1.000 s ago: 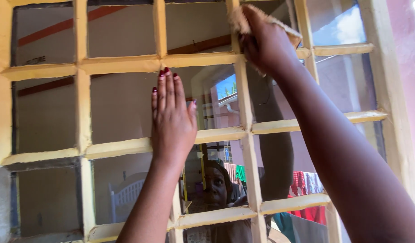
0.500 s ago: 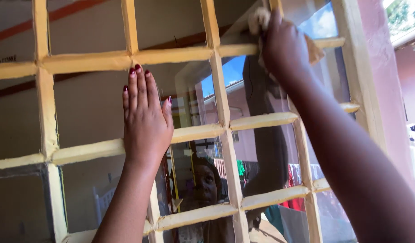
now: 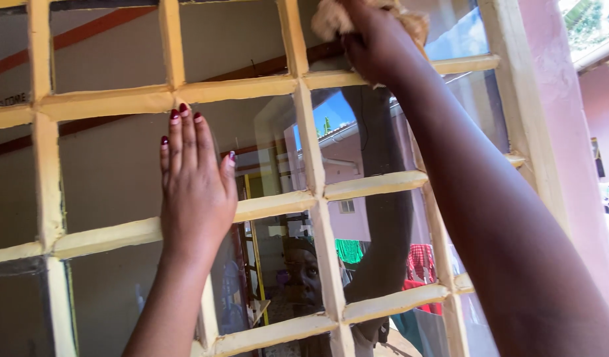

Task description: Cleaning the glass panes of a wooden door with a cloth.

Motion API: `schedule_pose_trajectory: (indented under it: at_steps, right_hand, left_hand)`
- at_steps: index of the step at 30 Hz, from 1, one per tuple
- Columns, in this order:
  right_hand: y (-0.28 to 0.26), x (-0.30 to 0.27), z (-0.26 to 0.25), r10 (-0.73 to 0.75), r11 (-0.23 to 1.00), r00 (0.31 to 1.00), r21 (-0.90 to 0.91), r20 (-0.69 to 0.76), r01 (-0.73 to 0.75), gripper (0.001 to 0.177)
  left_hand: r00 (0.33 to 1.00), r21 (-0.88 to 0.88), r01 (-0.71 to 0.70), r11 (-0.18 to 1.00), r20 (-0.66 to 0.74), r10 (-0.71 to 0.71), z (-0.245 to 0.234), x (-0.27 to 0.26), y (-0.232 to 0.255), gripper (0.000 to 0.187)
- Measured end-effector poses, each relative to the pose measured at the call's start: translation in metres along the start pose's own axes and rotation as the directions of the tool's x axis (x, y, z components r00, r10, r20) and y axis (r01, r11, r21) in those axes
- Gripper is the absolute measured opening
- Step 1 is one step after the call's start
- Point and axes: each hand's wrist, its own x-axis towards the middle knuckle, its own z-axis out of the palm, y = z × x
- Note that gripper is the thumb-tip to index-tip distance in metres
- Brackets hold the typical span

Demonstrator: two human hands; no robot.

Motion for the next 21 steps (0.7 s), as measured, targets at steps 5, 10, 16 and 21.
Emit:
schedule_pose_trajectory:
  at_steps: [5,10,16,21]
  right_hand:
    - [-0.019,-0.031,-0.046,-0.134,0.991,0.967,0.014,0.217,0.134,0.06]
    - [-0.015,-0.063,-0.089,-0.127,0.976,0.938,-0.13,0.323,0.177,0.067]
    - [0.036,-0.09,-0.09,0.079,0.997,0.997,-0.011,0.016,-0.079,0.045]
    - [0.125,-0.077,-0.066,0.306,0.938,0.878,-0.043,-0.367,-0.345,0.029]
  left_hand:
    - [1.0,0.002,0.003,1.0,-0.01,-0.003,-0.003,-0.002,0.0,0.064]
    - [1.0,-0.038,-0.001,0.999,-0.015,0.0,0.002,0.001,0.004,0.067]
    - [0.997,-0.024,-0.02,1.0,-0.069,0.019,0.011,0.037,0.09,0.066]
    - [0.999,-0.122,-0.025,0.992,-0.044,0.02,0.058,0.085,0.116,0.066]
